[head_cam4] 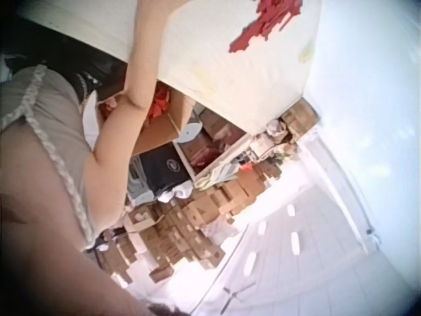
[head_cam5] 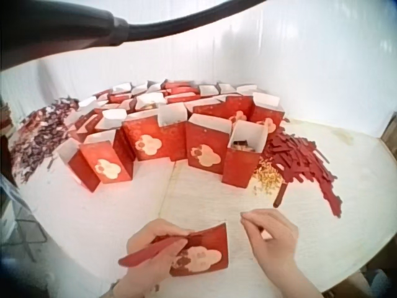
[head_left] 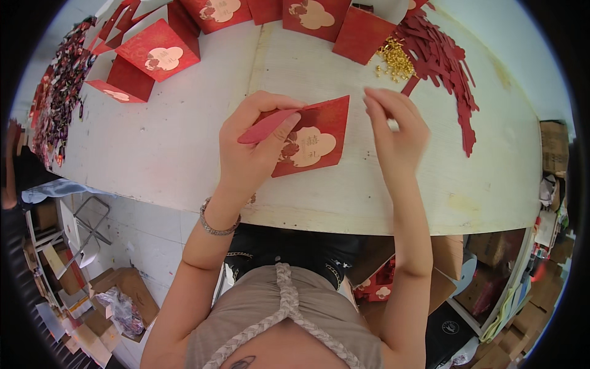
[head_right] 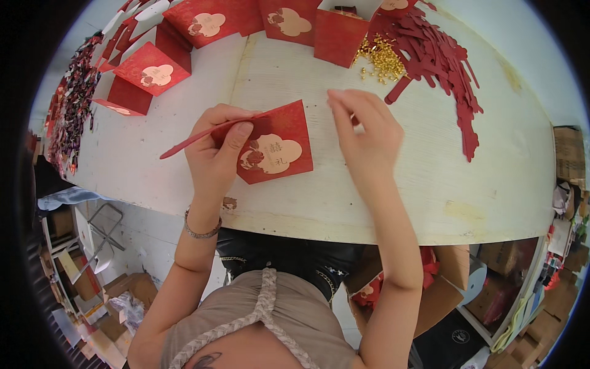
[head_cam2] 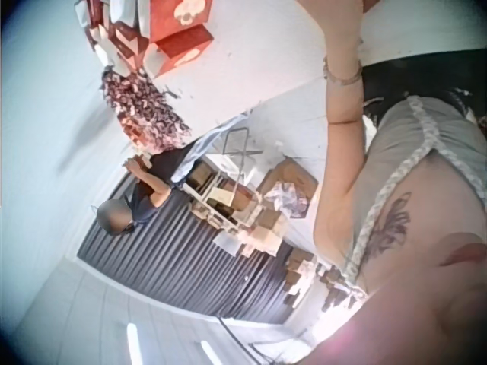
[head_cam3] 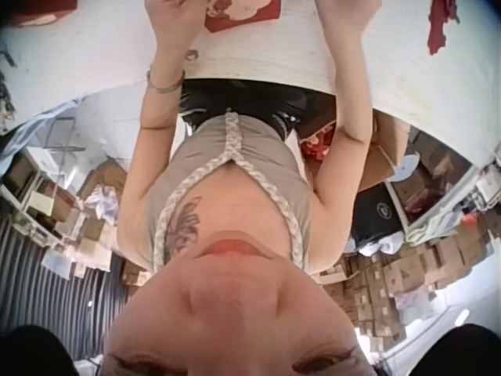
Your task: The person assembles small red paper boxes by folding flat pieces and inserting red sticks into slots to form the structure. The person repeats this process for multiple boxes, placing finished units on the table.
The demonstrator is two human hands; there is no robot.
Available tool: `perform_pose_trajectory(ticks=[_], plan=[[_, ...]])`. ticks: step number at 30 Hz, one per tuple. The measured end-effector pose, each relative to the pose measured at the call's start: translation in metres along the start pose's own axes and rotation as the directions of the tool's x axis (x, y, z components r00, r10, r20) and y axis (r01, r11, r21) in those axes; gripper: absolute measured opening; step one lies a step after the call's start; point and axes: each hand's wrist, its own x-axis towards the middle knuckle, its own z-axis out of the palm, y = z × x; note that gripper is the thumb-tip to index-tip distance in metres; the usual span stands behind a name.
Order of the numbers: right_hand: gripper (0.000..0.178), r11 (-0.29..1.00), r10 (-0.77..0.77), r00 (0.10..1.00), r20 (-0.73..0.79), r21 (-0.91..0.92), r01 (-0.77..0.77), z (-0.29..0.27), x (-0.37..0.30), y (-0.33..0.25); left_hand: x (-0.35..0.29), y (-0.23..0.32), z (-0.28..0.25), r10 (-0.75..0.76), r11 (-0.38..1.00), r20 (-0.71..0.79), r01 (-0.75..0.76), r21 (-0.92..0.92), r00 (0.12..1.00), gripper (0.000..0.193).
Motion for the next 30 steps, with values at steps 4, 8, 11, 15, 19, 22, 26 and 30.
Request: perform_pose_trajectory(ticks=[4, 8, 11, 15, 19, 22, 26, 30], plan=[[0.02, 0.929, -0.324, 0.946, 0.017, 0.196, 0.315, -0.001, -0.02, -0.059, -0.003, -0.008, -0.003, 0.006, 0.998, 0.002, -0.006, -0.068, 1.0, 0.012], [0.023, 0.944, -0.29, 0.953, 0.083, 0.188, 0.27, 0.015, -0.025, -0.052, -0.007, -0.007, -0.004, 0.016, 0.985, 0.089, -0.001, -0.17, 0.996, 0.017], [0.023, 0.955, -0.246, 0.966, 0.079, 0.19, 0.227, 0.019, -0.027, -0.05, -0.007, -0.01, -0.003, 0.003, 0.981, 0.111, 0.018, -0.191, 0.994, 0.016], [0.02, 0.966, -0.152, 0.983, 0.1, 0.225, 0.127, 0.018, -0.028, -0.06, -0.008, -0.01, -0.007, 0.02, 0.984, 0.126, 0.003, -0.179, 0.992, 0.014], [0.018, 0.965, -0.059, 0.997, 0.042, 0.26, 0.046, 0.019, -0.03, -0.068, -0.008, -0.015, -0.009, 0.163, 0.979, 0.131, -0.144, -0.146, 0.978, 0.015], [0.018, 0.966, -0.068, 0.996, 0.052, 0.252, 0.052, 0.022, -0.039, -0.068, -0.007, -0.019, -0.011, 0.23, 0.971, 0.149, -0.218, -0.094, 0.962, 0.014], [0.021, 0.965, -0.178, 0.984, 0.015, 0.197, 0.171, 0.025, -0.039, -0.064, -0.01, -0.019, -0.006, 0.174, 0.972, 0.096, -0.156, -0.176, 0.98, 0.014], [0.023, 0.963, -0.17, 0.984, 0.052, 0.221, 0.155, 0.024, -0.04, -0.066, -0.007, -0.018, -0.013, 0.269, 0.963, 0.16, -0.27, -0.013, 0.95, 0.014]])
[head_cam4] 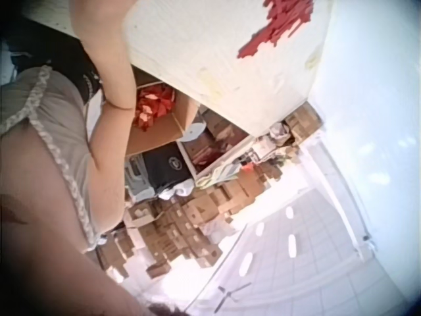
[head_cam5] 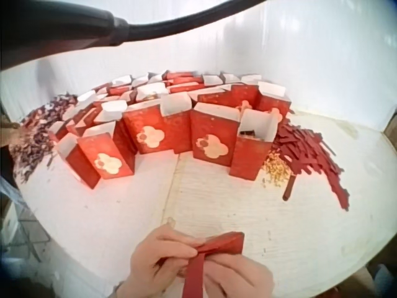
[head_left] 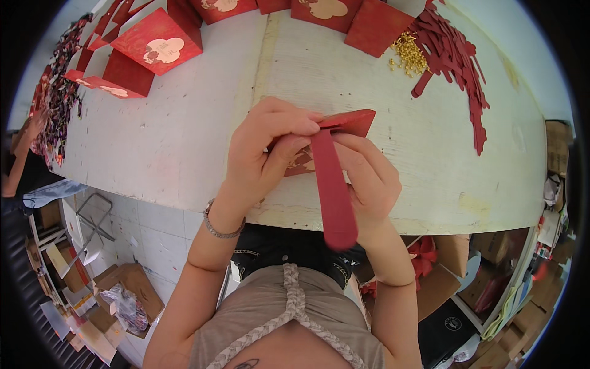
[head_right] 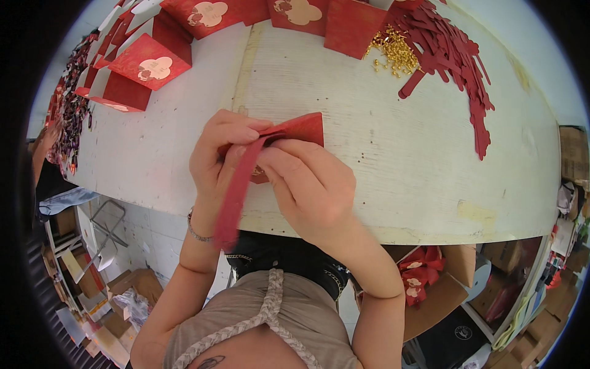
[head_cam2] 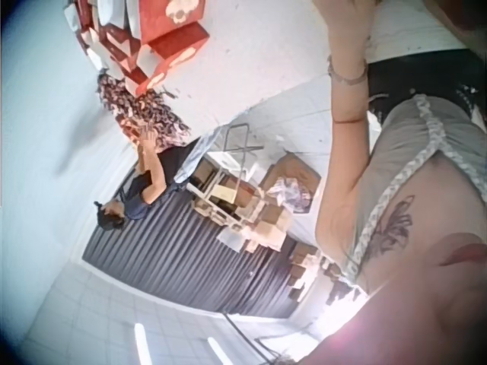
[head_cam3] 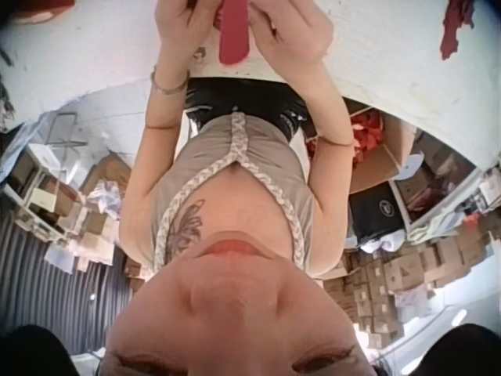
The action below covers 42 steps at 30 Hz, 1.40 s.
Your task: The person assembles small red paper boxes by folding flat pieces and inserting red sticks into slots to form the structure. The person repeats this process for multiple boxes, placing finished units on the table.
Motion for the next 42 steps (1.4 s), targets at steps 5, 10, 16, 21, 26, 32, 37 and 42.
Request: perform_pose_trajectory(ticks=[5, 10, 16, 21, 26, 32, 37, 42], plan=[[0.024, 0.998, -0.052, 0.999, -0.013, -0.043, 0.051, -0.002, -0.007, 0.004, -0.001, -0.002, -0.003, 0.144, 0.969, 0.07, -0.155, 0.193, 0.987, 0.014], [0.026, 0.998, -0.059, 0.998, -0.028, -0.028, 0.059, -0.002, -0.009, 0.007, -0.006, -0.003, 0.003, 0.086, 0.996, -0.006, -0.086, 0.016, 0.996, 0.013], [0.022, 0.997, 0.053, 0.998, -0.045, 0.056, -0.051, -0.005, -0.004, 0.0, -0.004, -0.006, 0.003, 0.132, 0.991, -0.005, -0.132, 0.027, 0.991, 0.012], [0.023, 0.998, 0.063, 0.998, 0.004, 0.008, -0.063, -0.009, 0.005, -0.002, -0.003, -0.002, 0.003, 0.041, 0.999, -0.025, -0.04, 0.036, 0.999, 0.014], [0.026, 0.992, -0.011, 0.999, 0.039, -0.121, 0.016, -0.019, 0.008, 0.001, -0.002, -0.007, 0.002, 0.096, 0.993, -0.023, -0.094, 0.064, 0.995, 0.018], [0.027, 0.97, -0.138, 0.987, 0.079, -0.191, 0.151, -0.017, 0.008, 0.008, -0.004, -0.004, 0.004, 0.149, 0.986, -0.051, -0.145, 0.078, 0.988, 0.019], [0.026, 0.977, -0.019, 0.994, 0.103, -0.208, 0.04, -0.015, 0.003, -0.002, -0.005, -0.003, 0.005, 0.186, 0.977, -0.032, -0.181, 0.112, 0.982, 0.022], [0.023, 0.984, 0.059, 0.993, 0.099, -0.174, -0.041, -0.013, 0.004, -0.006, -0.003, -0.001, 0.003, 0.156, 0.983, -0.026, -0.152, 0.104, 0.987, 0.022]])
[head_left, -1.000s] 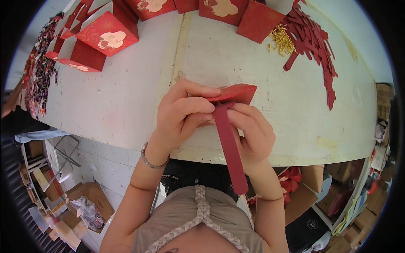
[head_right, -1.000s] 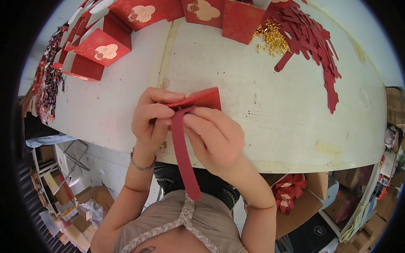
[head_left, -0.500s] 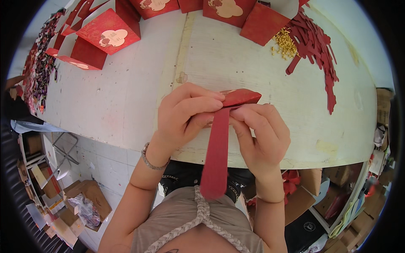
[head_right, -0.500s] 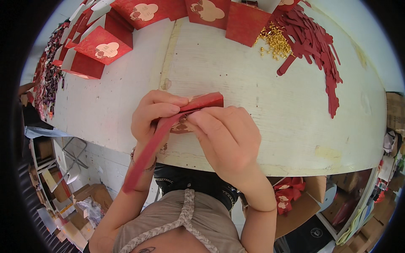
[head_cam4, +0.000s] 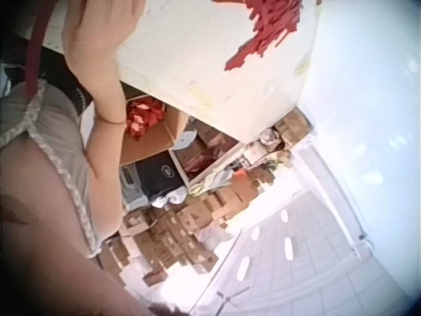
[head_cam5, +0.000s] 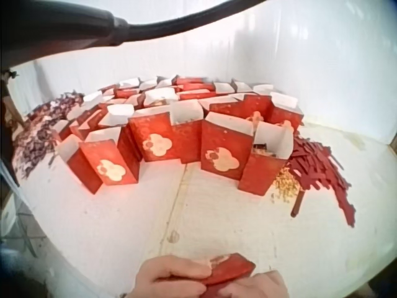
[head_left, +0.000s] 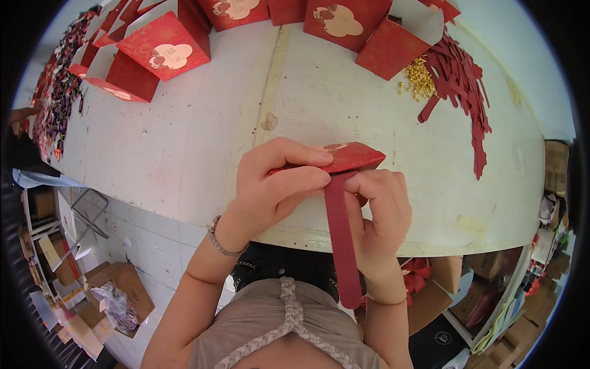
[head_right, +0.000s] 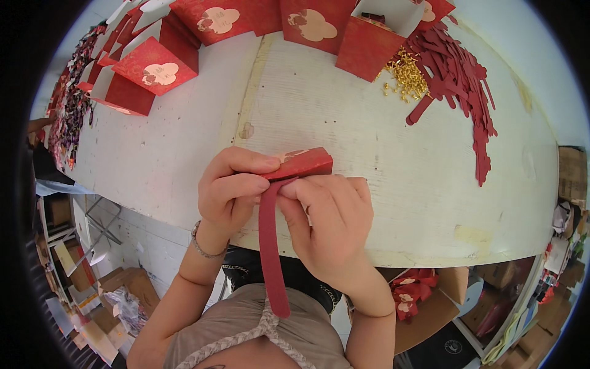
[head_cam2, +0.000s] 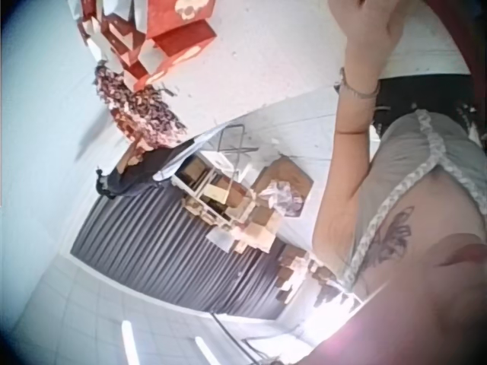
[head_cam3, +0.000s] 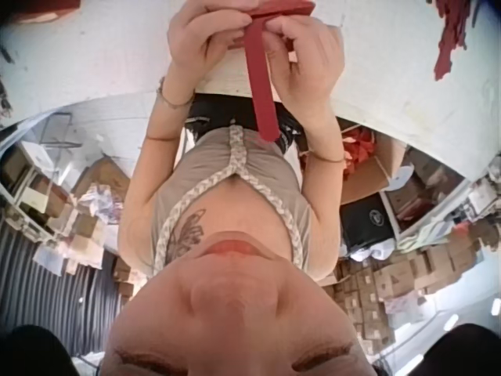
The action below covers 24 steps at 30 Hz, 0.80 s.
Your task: The person assembles small red paper boxes by folding flat pieces and inserting red sticks into slots to form the structure. The person repeats this process for multiple boxes, placing finished units on the table.
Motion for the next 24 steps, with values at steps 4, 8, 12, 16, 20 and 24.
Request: perform_pose_trajectory(ticks=[4, 8, 12, 16, 20, 24], plan=[[0.022, 0.997, 0.078, 0.995, 0.067, -0.014, -0.077, -0.007, 0.003, -0.009, -0.001, -0.003, 0.0, 0.028, 1.0, 0.012, -0.028, 0.0, 1.0, 0.019], [0.021, 0.997, 0.073, 0.989, 0.126, -0.032, -0.069, -0.012, 0.007, -0.013, -0.001, -0.002, -0.002, 0.065, 0.998, 0.0, -0.065, 0.013, 0.998, 0.019], [0.022, 0.995, -0.001, 0.991, 0.132, -0.097, 0.014, -0.015, 0.004, -0.012, -0.003, -0.002, 0.002, 0.054, 0.994, -0.015, -0.056, -0.093, 0.998, 0.018], [0.025, 0.966, -0.101, 0.983, 0.154, -0.222, 0.134, -0.016, -0.001, -0.008, -0.004, 0.001, 0.001, -0.051, 0.976, 0.037, 0.057, -0.209, 0.998, 0.018], [0.024, 0.934, -0.081, 0.98, 0.181, -0.33, 0.138, -0.021, 0.001, -0.015, 0.001, 0.014, -0.006, -0.408, 0.807, 0.173, 0.443, -0.391, 0.897, 0.02], [0.025, 0.965, -0.002, 0.974, 0.226, -0.256, 0.061, -0.023, 0.01, -0.017, -0.003, 0.006, -0.008, -0.376, 0.797, 0.174, 0.413, -0.441, 0.91, 0.023]])
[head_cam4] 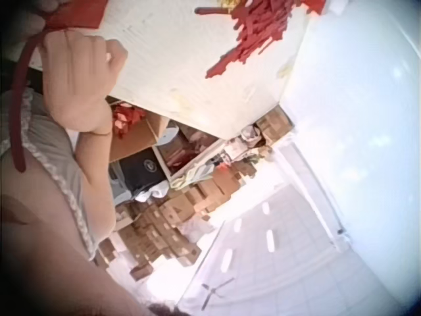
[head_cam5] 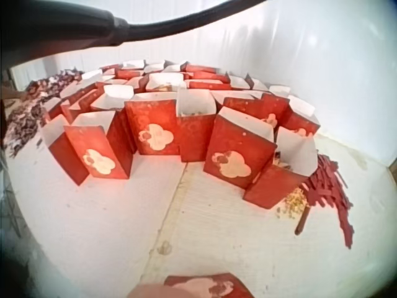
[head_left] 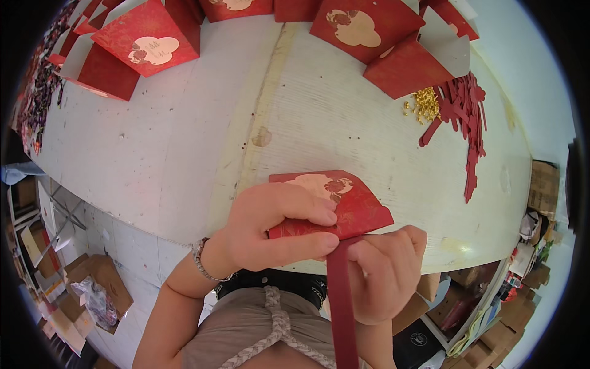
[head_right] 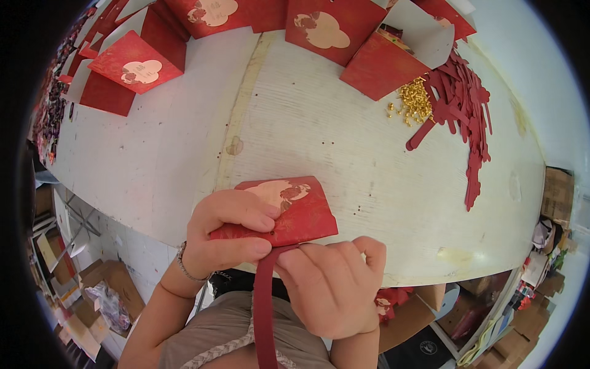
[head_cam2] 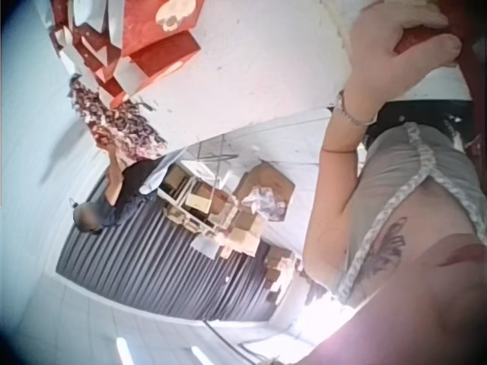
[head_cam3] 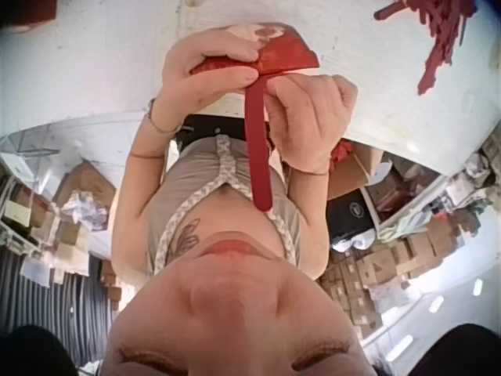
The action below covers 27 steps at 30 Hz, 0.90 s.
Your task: The person assembles small red paper boxes by folding flat pieces and inserting red sticks into slots to form the structure. The person repeats this process for multiple boxes, placing finished units on the table.
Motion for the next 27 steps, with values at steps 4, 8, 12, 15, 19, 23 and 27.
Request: perform_pose_trajectory(ticks=[4, 8, 12, 15, 19, 23, 27], plan=[[0.028, 0.995, 0.058, 0.998, 0.022, 0.081, -0.06, 0.001, 0.009, 0.0, 0.001, -0.001, 0.0, 0.099, 0.988, -0.02, -0.096, 0.122, 0.995, 0.024], [0.024, 0.999, 0.02, 0.999, -0.028, -0.028, -0.021, 0.002, 0.01, -0.003, 0.0, 0.005, -0.002, -0.028, 0.997, 0.001, 0.028, 0.066, 1.0, 0.025], [0.022, 0.999, -0.044, 0.997, -0.059, -0.001, 0.044, 0.004, 0.005, 0.003, 0.0, -0.009, -0.003, 0.32, 0.898, 0.052, -0.32, 0.303, 0.946, 0.019], [0.025, 0.998, -0.061, 0.995, -0.079, 0.023, 0.063, 0.006, 0.003, 0.007, 0.002, -0.006, -0.001, 0.318, 0.89, 0.059, -0.319, 0.327, 0.946, 0.016], [0.027, 0.998, -0.063, 0.994, -0.092, -0.015, 0.062, 0.008, 0.003, 0.006, 0.0, -0.007, -0.002, 0.299, 0.902, 0.04, -0.296, 0.315, 0.953, 0.016], [0.027, 0.995, -0.04, 0.996, -0.083, -0.091, 0.033, 0.001, 0.007, -0.001, 0.004, -0.005, -0.001, 0.285, 0.912, 0.036, -0.283, 0.298, 0.958, 0.016], [0.026, 0.965, -0.18, 0.984, -0.006, -0.194, 0.175, -0.001, 0.013, -0.002, 0.003, -0.003, -0.003, 0.253, 0.926, 0.031, -0.251, 0.282, 0.967, 0.017]])
